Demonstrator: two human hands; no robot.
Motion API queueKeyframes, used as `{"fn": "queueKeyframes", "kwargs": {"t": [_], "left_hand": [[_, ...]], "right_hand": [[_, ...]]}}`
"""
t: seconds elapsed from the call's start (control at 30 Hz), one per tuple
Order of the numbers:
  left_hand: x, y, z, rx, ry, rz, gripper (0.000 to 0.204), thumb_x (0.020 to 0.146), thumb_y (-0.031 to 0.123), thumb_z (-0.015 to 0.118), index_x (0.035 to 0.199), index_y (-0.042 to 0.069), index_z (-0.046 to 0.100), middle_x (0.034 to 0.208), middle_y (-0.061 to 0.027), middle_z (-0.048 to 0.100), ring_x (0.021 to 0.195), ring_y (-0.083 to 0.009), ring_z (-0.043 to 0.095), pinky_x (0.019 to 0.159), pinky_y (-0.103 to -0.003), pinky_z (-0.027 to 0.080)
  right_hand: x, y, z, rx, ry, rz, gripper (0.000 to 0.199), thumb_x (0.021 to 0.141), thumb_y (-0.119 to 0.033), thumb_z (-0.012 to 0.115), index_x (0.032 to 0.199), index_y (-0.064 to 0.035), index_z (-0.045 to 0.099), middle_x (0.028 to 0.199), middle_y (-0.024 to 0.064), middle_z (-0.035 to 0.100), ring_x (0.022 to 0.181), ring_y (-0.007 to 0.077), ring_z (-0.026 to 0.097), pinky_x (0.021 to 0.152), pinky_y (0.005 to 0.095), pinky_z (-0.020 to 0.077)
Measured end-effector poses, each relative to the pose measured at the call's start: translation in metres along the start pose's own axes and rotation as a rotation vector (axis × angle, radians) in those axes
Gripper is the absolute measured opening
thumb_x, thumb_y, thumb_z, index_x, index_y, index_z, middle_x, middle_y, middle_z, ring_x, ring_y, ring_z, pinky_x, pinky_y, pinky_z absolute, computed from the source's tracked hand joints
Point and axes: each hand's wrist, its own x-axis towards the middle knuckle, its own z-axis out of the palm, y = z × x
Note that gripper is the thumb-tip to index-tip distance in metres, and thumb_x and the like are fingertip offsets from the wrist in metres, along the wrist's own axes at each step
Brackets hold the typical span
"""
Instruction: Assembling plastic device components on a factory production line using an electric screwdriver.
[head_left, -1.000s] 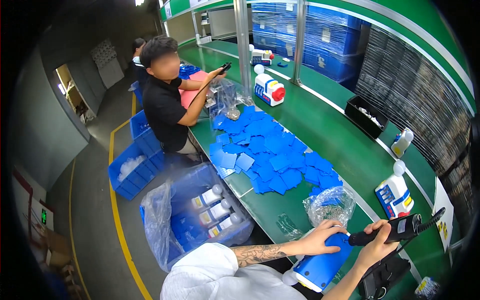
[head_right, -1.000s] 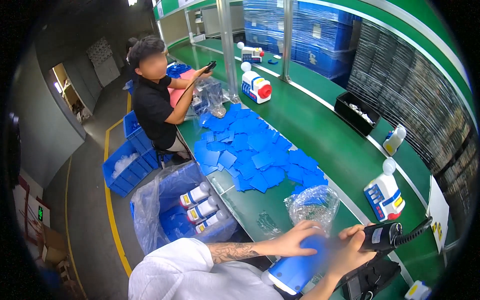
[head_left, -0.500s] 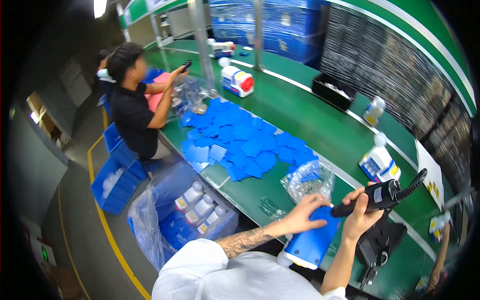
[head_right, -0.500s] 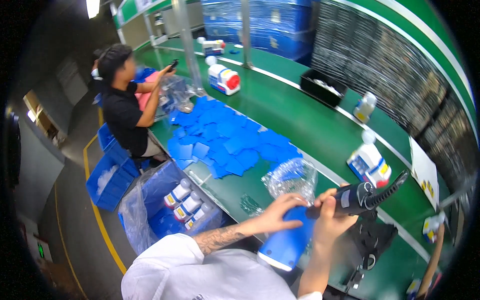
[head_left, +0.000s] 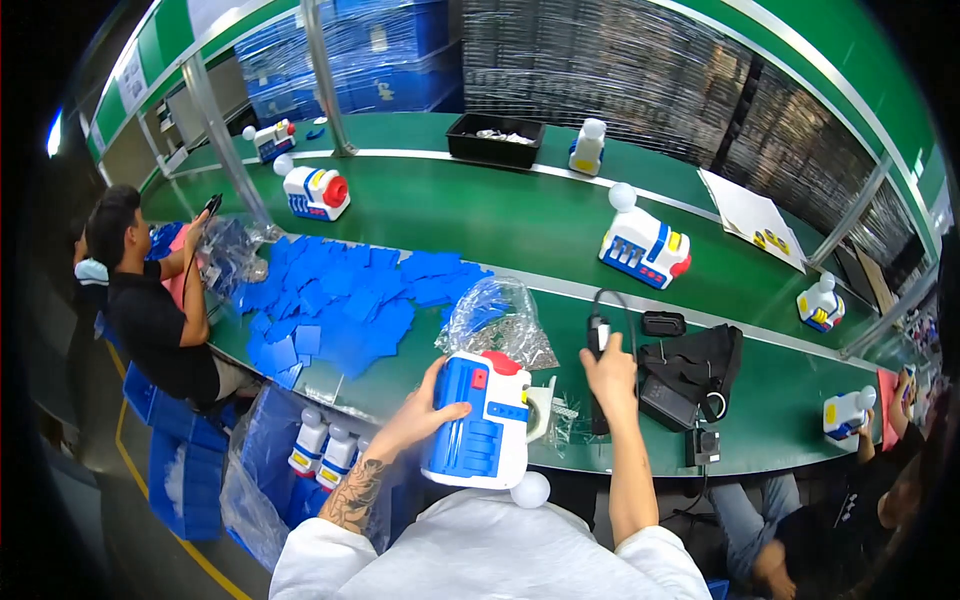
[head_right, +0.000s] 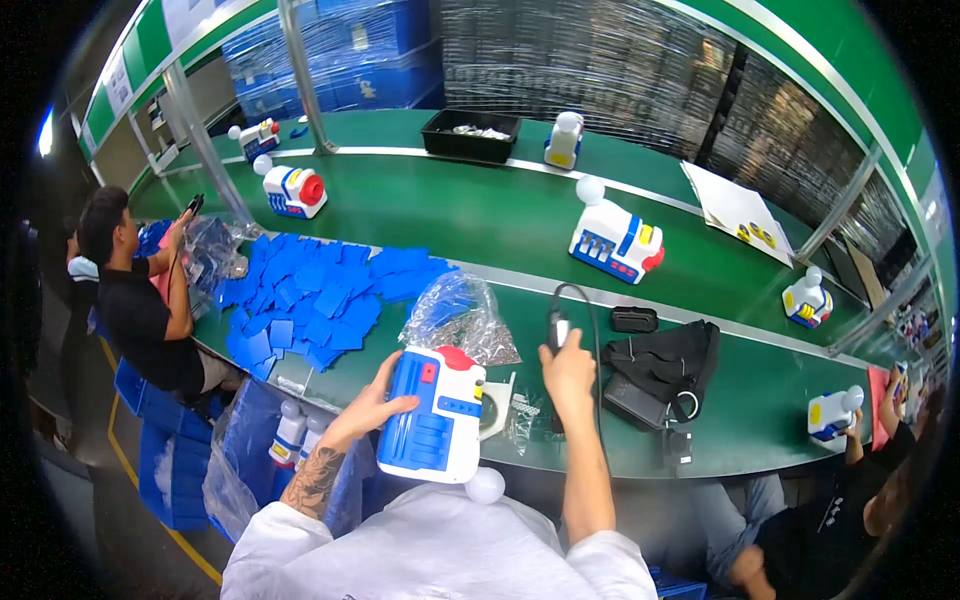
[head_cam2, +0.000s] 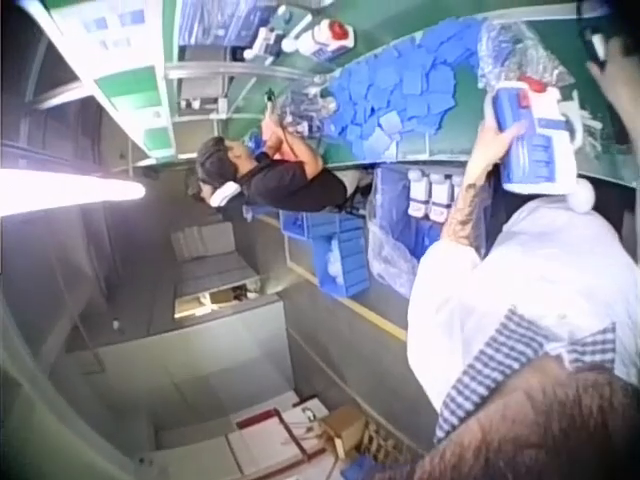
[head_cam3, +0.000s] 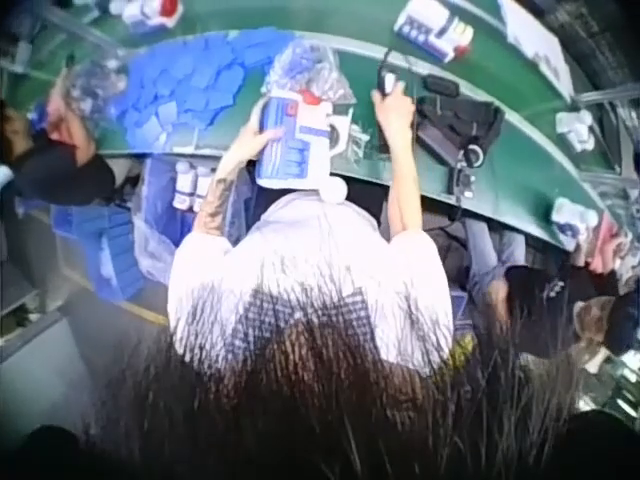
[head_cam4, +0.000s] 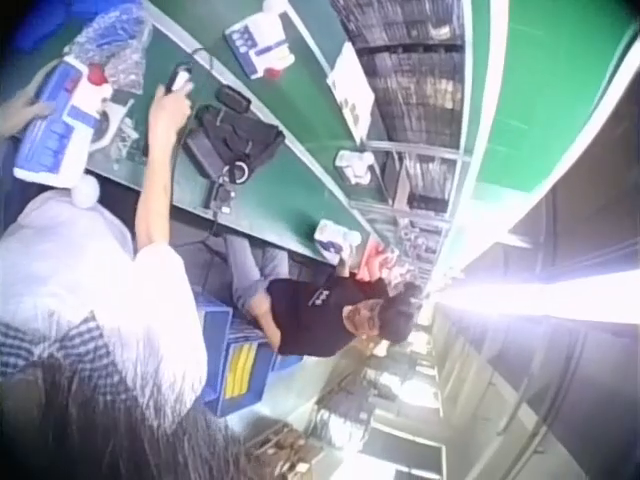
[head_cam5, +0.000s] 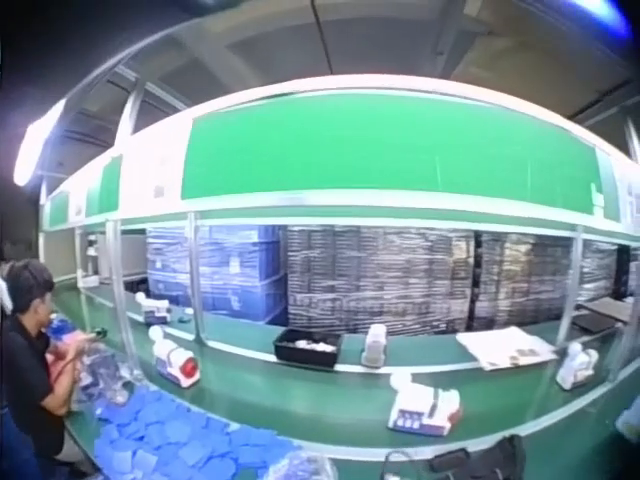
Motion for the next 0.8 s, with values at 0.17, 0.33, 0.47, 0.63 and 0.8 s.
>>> {"fn": "queueKeyframes", "kwargs": {"t": [0.17,0.33,0.47,0.63,0.8], "left_hand": [[0.004,0.039,-0.019,-0.300,0.124,0.195,0.086,0.070,0.027,0.068,0.138,0.008,0.018,0.105,-0.0186,0.054,0.100,-0.0235,0.055,0.083,-0.033,0.044],[0.033,0.126,-0.001,-0.023,0.212,0.866,0.101,0.056,0.017,0.077,0.137,0.009,0.018,0.133,-0.0201,0.029,0.122,-0.0336,0.034,0.100,-0.044,0.028],[0.076,0.116,0.023,0.471,0.211,1.154,0.066,0.054,0.009,0.073,0.114,0.026,0.052,0.132,-0.0171,0.032,0.124,-0.0389,0.030,0.101,-0.061,0.015],[0.138,0.087,0.036,0.532,0.344,1.028,0.058,0.062,-0.003,0.061,0.113,0.022,0.052,0.135,-0.0169,0.030,0.127,-0.0383,0.027,0.100,-0.062,0.017],[0.175,0.077,0.040,0.176,0.107,0.712,0.088,0.064,0.008,0.071,0.137,0.009,0.020,0.138,-0.0202,0.024,0.129,-0.0369,0.023,0.105,-0.039,0.023]], "right_hand": [[0.010,0.015,0.027,-0.250,-0.064,-0.032,0.043,0.074,-0.041,0.063,0.093,-0.0025,0.053,0.079,0.0212,0.062,0.076,0.0372,0.062,0.067,0.0440,0.0492],[0.013,0.015,-0.056,0.634,-0.312,-0.006,0.058,0.087,-0.053,0.037,0.111,-0.0020,0.052,0.095,0.0181,0.062,0.084,0.0320,0.061,0.074,0.0415,0.0494],[0.017,-0.003,-0.086,1.573,-0.584,0.116,0.055,0.091,-0.050,0.028,0.117,-0.0043,0.046,0.111,0.0092,0.056,0.103,0.0223,0.054,0.088,0.0387,0.0435],[0.081,-0.009,-0.064,1.626,-0.717,0.081,0.051,0.088,-0.043,0.040,0.119,-0.0032,0.044,0.114,0.0123,0.054,0.105,0.0223,0.053,0.087,0.0393,0.0447],[0.161,-0.051,-0.015,0.800,-0.083,-0.095,0.073,0.068,-0.043,0.064,0.122,-0.0006,0.039,0.108,0.0235,0.054,0.091,0.0332,0.059,0.077,0.0492,0.0476]]}}
